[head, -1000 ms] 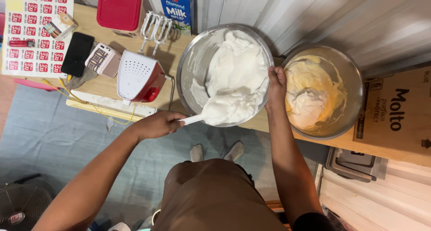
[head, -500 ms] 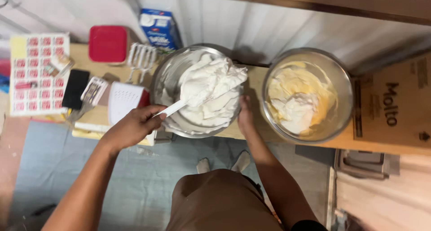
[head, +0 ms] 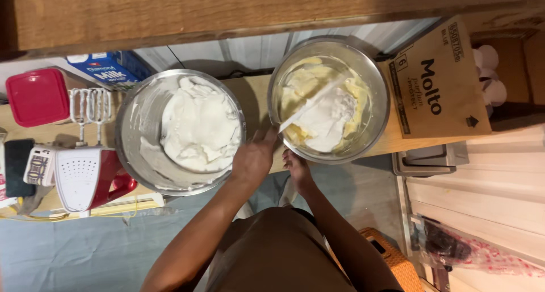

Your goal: The person uses a red hand mixer to whip a white mixture in a metal bowl, then switches to a spatula to fold the whipped mixture into a yellow batter in a second bowl. The process continues with repeated folding until the mixtures are combined.

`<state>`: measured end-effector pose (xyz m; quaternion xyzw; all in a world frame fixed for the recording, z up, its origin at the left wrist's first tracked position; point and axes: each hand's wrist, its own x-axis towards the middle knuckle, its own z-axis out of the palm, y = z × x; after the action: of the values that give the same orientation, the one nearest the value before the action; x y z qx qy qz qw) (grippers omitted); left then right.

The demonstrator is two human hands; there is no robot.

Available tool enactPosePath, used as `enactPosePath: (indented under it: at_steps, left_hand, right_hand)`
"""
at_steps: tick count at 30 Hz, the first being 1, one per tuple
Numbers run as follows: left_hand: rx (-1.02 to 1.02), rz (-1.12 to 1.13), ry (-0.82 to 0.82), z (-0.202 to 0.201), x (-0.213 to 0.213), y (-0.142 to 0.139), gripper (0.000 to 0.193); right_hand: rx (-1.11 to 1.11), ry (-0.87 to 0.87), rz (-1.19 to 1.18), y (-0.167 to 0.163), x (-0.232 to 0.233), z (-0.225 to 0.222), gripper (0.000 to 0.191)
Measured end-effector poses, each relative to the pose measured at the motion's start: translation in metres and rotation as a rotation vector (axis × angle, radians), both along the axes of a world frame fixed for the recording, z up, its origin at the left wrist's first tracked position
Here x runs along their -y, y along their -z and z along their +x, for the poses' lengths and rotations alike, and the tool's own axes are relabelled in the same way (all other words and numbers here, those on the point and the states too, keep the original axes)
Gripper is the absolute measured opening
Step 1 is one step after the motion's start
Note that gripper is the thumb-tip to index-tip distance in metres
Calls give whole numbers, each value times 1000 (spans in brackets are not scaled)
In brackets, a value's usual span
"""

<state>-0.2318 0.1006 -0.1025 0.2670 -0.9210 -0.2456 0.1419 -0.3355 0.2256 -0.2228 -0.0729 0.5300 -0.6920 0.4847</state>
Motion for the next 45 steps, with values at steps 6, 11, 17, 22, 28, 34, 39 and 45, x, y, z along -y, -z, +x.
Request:
enactPosePath:
  at_steps: [6,11,17,22,28,34,39,45]
  left_hand:
    - [-144,175,-150,79,32,-62,33]
    - [291,-86,-412,193,68,-117,31]
    - [700,-381,-430,287,77,-155,31]
    - [743,-450,-382,302,80,-142,39]
    - [749,-447,-207,268,134,-138,31]
    - [779,-565,-15,202,166,-126,21]
    - [825,-173,-253,232,153,-83,22]
    - [967,73,-182,289,106,-16,27]
  right_hand:
    - [-274,-302,9,2,46,34,62]
    - [-434,-201,256,-20,140,35,92]
    - [-644,-319,351,-54,203,-1,78]
    - [-922,-434,469,-44,168,-1,68]
    - [-1356,-498,283,-44,160,-11,64]
    - [-1270,-647,459,-95,204,12,60]
    - [-920,-535,-21,-113,174,12,43]
    - [-1104,-342,1,-109,165,15,46]
